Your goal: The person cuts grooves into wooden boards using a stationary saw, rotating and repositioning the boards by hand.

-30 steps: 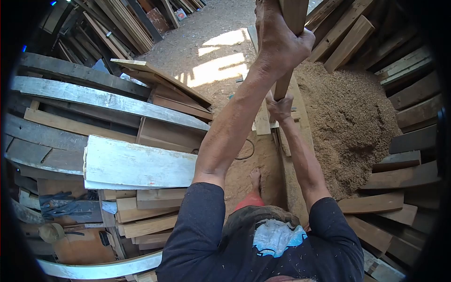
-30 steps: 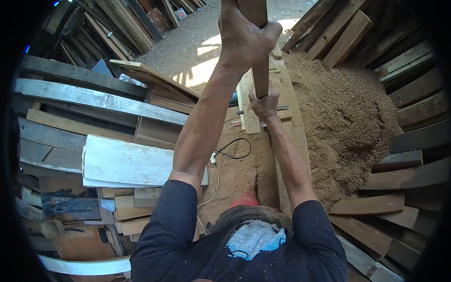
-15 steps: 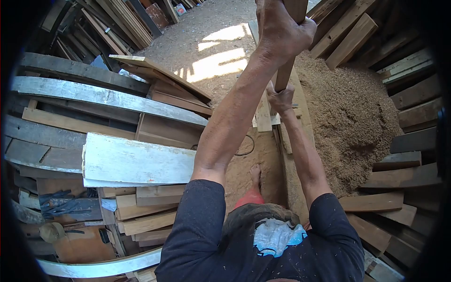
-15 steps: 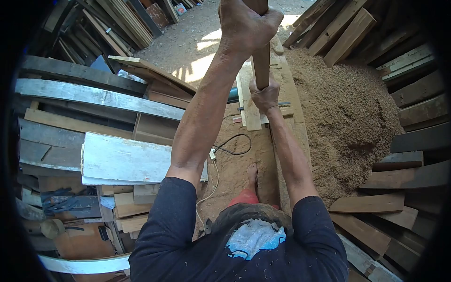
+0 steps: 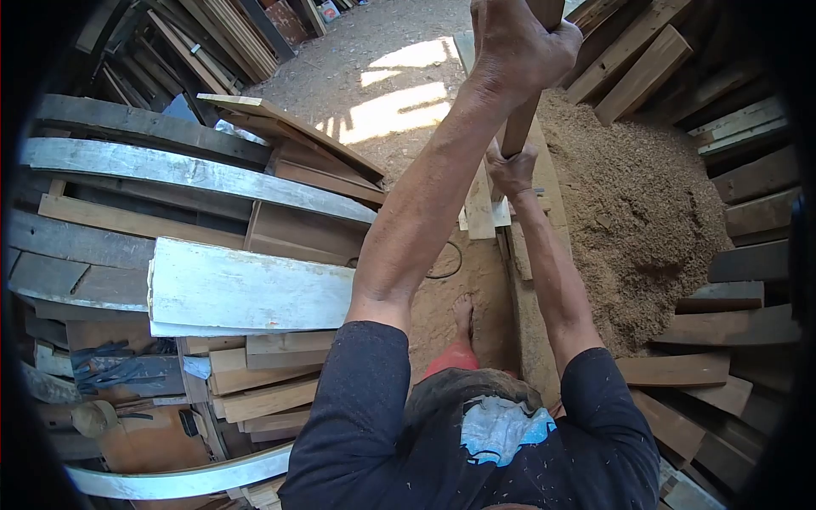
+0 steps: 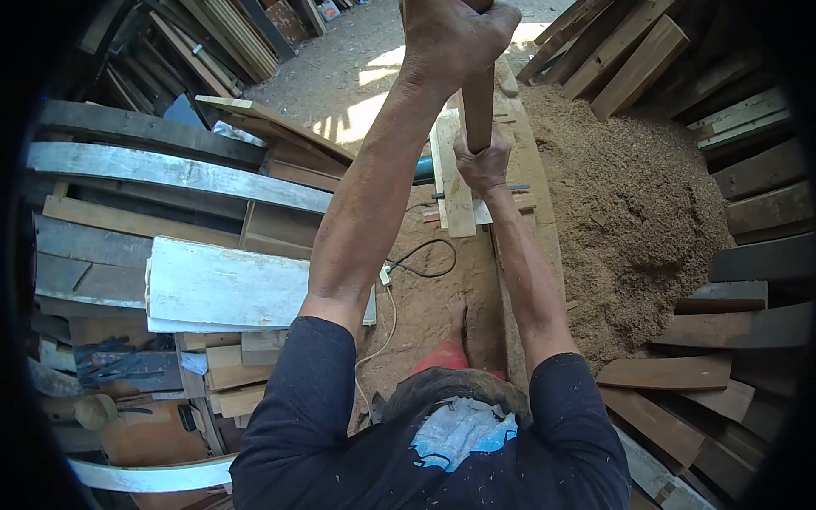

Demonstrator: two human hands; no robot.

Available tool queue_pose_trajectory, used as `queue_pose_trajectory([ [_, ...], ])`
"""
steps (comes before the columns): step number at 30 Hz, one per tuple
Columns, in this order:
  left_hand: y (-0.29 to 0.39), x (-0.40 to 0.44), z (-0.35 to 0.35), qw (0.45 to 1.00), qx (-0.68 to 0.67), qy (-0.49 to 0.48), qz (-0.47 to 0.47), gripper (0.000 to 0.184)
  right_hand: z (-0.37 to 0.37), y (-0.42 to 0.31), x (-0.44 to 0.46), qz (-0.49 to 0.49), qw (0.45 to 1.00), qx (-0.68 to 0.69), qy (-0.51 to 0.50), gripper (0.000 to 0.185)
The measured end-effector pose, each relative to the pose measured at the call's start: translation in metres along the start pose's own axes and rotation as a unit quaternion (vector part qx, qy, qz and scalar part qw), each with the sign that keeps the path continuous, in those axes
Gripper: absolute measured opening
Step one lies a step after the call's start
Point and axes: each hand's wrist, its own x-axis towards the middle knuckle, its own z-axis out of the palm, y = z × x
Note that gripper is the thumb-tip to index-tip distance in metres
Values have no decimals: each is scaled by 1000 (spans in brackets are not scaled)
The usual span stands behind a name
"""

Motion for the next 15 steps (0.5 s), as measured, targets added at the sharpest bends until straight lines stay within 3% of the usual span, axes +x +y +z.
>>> queue_pose_trajectory([
  [3,2,2,-3,995,-44,-36,-87,109,5,5,3,-12,1000,10,11,15],
  [6,-1,-2,-1,999,-41,-11,-12,109,8,8,6,-2,1000,22,18,15],
  [9,-8,5,-1,995,-69,-31,-66,109,7,7,9,-5,1000,7,5,15],
  [15,-19,7,3,999,2,-16,-35,109,11,7,16,-3,1000,6,13,15],
])
